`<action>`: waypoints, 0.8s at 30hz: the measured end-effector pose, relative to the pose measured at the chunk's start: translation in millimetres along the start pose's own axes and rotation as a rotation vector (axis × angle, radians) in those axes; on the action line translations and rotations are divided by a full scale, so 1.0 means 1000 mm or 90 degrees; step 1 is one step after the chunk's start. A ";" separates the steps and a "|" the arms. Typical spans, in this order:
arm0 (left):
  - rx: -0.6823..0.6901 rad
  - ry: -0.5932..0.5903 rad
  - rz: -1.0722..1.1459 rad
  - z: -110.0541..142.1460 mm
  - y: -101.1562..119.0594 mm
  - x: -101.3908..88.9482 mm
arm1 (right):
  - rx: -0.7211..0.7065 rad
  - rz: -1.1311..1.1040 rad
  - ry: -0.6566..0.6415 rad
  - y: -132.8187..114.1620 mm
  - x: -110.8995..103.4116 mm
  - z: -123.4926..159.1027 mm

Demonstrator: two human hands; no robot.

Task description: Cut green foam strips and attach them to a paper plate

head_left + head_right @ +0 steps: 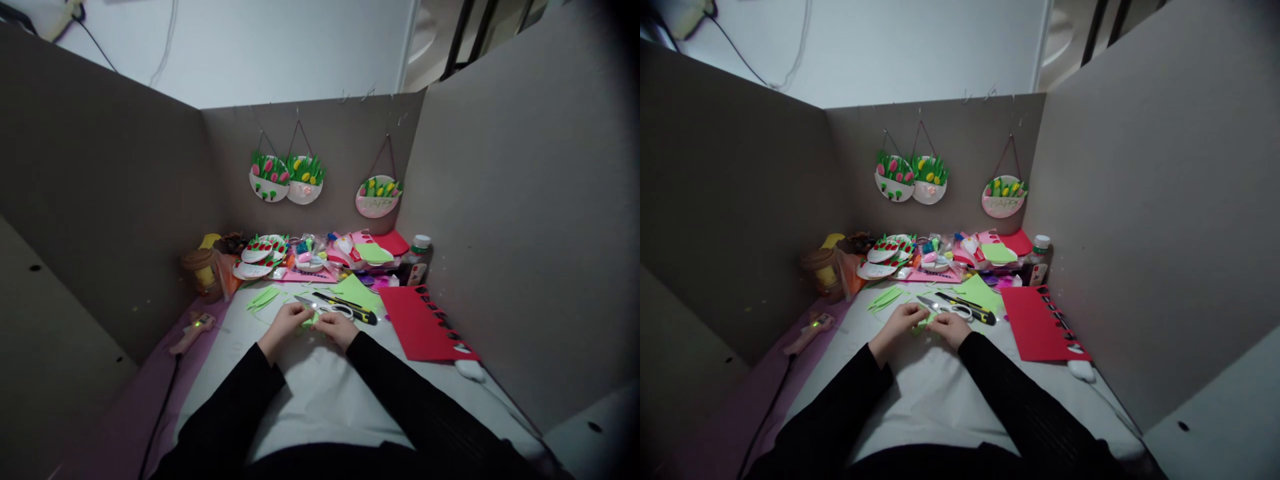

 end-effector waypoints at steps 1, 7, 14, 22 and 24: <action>0.006 0.015 -0.005 -0.001 0.000 -0.003 | -0.002 0.006 0.000 -0.003 -0.001 0.001; 0.027 0.070 0.005 -0.004 -0.004 -0.022 | -0.004 0.025 0.025 -0.015 -0.007 0.006; 0.124 0.168 -0.048 -0.002 0.020 -0.049 | -0.103 0.217 0.095 -0.019 -0.009 0.008; 0.173 -0.165 -0.370 0.013 0.018 0.017 | -0.224 0.473 0.212 -0.031 -0.019 0.013; 0.168 -0.171 -0.395 0.013 0.016 0.015 | -0.225 0.459 0.230 -0.033 -0.025 0.013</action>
Point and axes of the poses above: each hand's wrist, its own z-axis away from the middle knuckle, its own x-axis out of the palm, y = z × x, the point moved 8 cm from there along -z, towards the middle knuckle, and after that the axes turned 14 degrees about z, right-handed, at the moved point
